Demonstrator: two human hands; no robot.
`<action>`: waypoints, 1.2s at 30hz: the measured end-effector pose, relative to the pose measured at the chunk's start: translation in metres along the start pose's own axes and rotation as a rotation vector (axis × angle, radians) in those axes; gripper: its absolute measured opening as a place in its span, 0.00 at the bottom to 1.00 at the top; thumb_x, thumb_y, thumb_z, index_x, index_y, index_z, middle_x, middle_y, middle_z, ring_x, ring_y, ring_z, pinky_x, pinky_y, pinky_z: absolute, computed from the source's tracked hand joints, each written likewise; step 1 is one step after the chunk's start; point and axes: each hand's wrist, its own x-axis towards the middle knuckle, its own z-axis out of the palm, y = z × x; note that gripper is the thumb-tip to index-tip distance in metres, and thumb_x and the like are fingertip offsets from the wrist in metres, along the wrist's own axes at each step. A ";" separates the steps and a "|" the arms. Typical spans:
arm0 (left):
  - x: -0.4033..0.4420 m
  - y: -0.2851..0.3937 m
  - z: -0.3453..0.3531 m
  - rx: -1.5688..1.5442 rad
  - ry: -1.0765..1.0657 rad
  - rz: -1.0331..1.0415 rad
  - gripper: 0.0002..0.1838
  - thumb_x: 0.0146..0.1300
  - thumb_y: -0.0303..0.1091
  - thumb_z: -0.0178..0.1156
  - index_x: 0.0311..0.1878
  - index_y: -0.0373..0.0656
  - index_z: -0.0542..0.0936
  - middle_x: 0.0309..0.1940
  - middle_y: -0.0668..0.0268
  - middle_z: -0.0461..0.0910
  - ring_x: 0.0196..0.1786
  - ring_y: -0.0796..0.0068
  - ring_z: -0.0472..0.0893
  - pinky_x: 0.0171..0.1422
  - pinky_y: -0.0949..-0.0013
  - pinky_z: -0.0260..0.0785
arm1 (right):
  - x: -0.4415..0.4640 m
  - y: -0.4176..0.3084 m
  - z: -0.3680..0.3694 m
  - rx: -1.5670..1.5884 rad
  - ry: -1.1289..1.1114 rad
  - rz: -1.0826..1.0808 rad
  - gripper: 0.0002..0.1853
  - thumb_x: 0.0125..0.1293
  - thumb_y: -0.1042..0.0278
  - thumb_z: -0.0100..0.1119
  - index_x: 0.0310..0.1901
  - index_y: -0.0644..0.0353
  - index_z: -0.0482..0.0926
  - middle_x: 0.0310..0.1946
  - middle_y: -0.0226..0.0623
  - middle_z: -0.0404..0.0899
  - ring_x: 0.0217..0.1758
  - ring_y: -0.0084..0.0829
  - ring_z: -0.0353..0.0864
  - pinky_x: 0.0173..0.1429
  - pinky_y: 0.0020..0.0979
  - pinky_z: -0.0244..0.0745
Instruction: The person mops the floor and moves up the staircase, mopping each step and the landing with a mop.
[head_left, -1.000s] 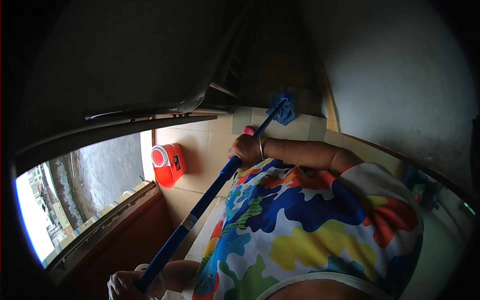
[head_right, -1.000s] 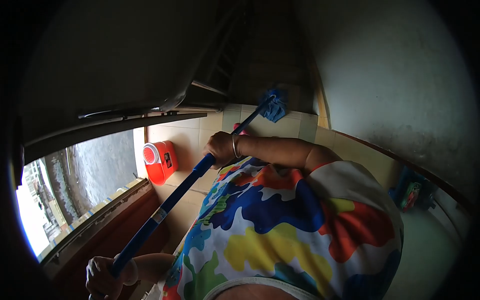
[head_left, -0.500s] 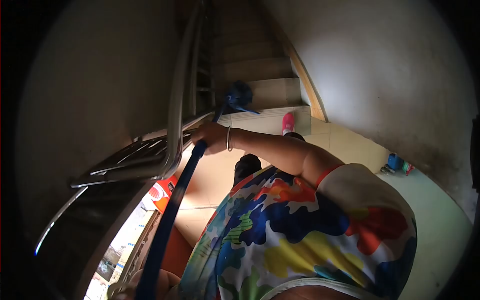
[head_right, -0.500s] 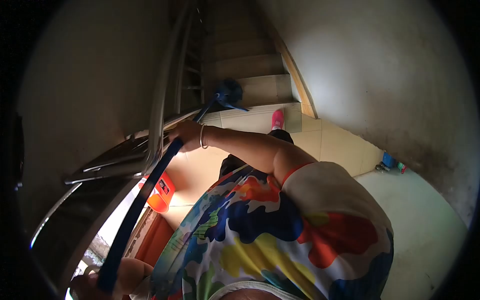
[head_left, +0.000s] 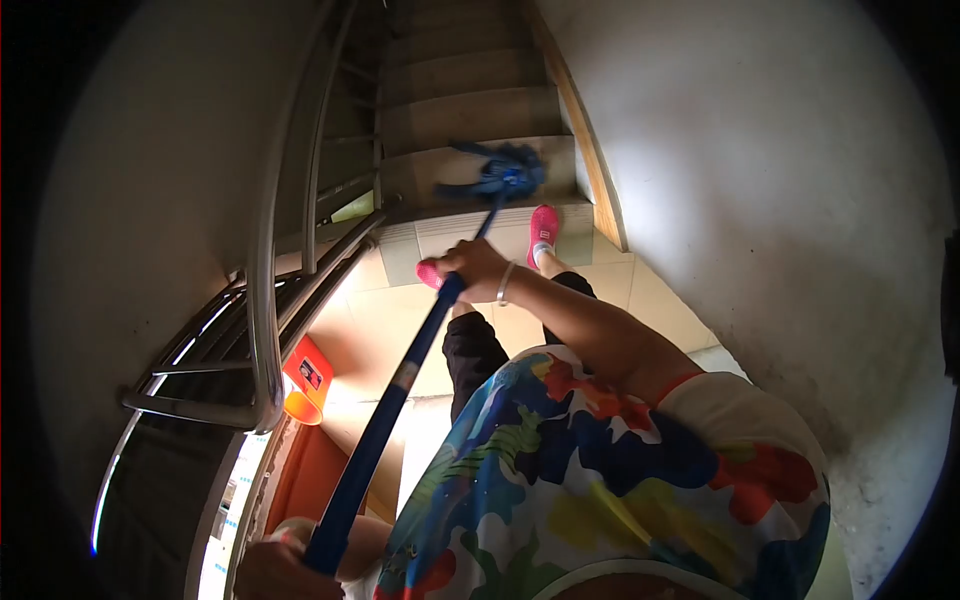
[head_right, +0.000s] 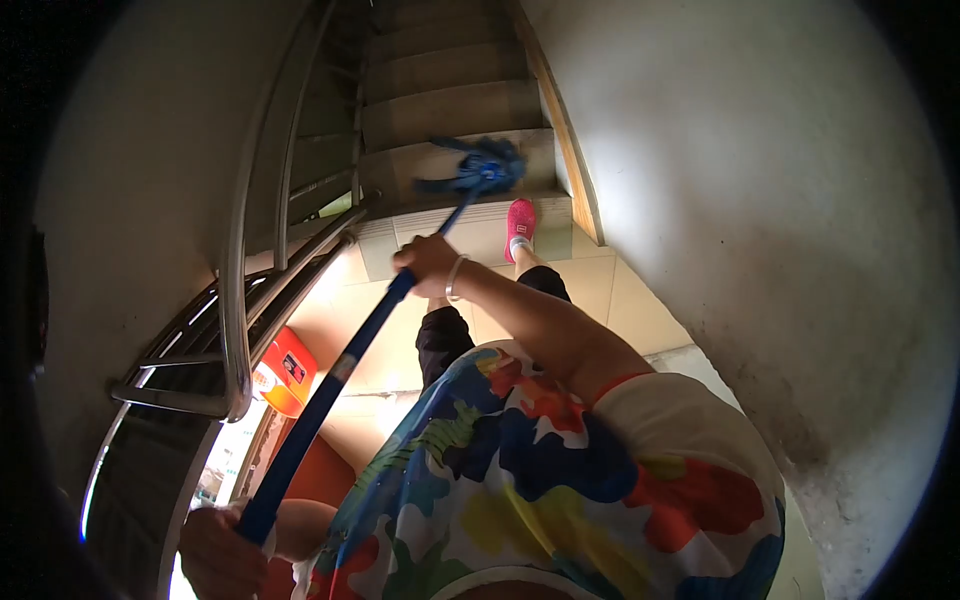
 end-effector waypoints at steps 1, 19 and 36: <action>0.002 -0.014 0.000 -0.041 -0.075 -0.023 0.07 0.53 0.31 0.64 0.22 0.48 0.76 0.12 0.72 0.74 0.13 0.84 0.74 0.20 0.79 0.66 | -0.014 0.016 -0.009 0.020 0.025 0.024 0.05 0.44 0.63 0.62 0.23 0.49 0.77 0.25 0.32 0.78 0.35 0.39 0.78 0.39 0.41 0.72; 0.074 0.010 -0.018 0.215 -0.234 -0.161 0.07 0.55 0.34 0.60 0.24 0.46 0.73 0.16 0.75 0.69 0.18 0.82 0.70 0.22 0.76 0.66 | 0.135 -0.034 0.091 0.149 0.085 -0.166 0.07 0.42 0.67 0.62 0.26 0.50 0.76 0.26 0.34 0.77 0.35 0.41 0.77 0.39 0.40 0.71; 0.031 -0.113 0.022 0.224 0.315 -0.053 0.14 0.47 0.32 0.61 0.12 0.57 0.68 0.08 0.81 0.65 0.12 0.91 0.68 0.23 0.86 0.61 | 0.002 0.114 -0.044 -0.050 0.078 0.024 0.07 0.42 0.65 0.64 0.20 0.52 0.74 0.20 0.34 0.76 0.28 0.40 0.77 0.33 0.37 0.71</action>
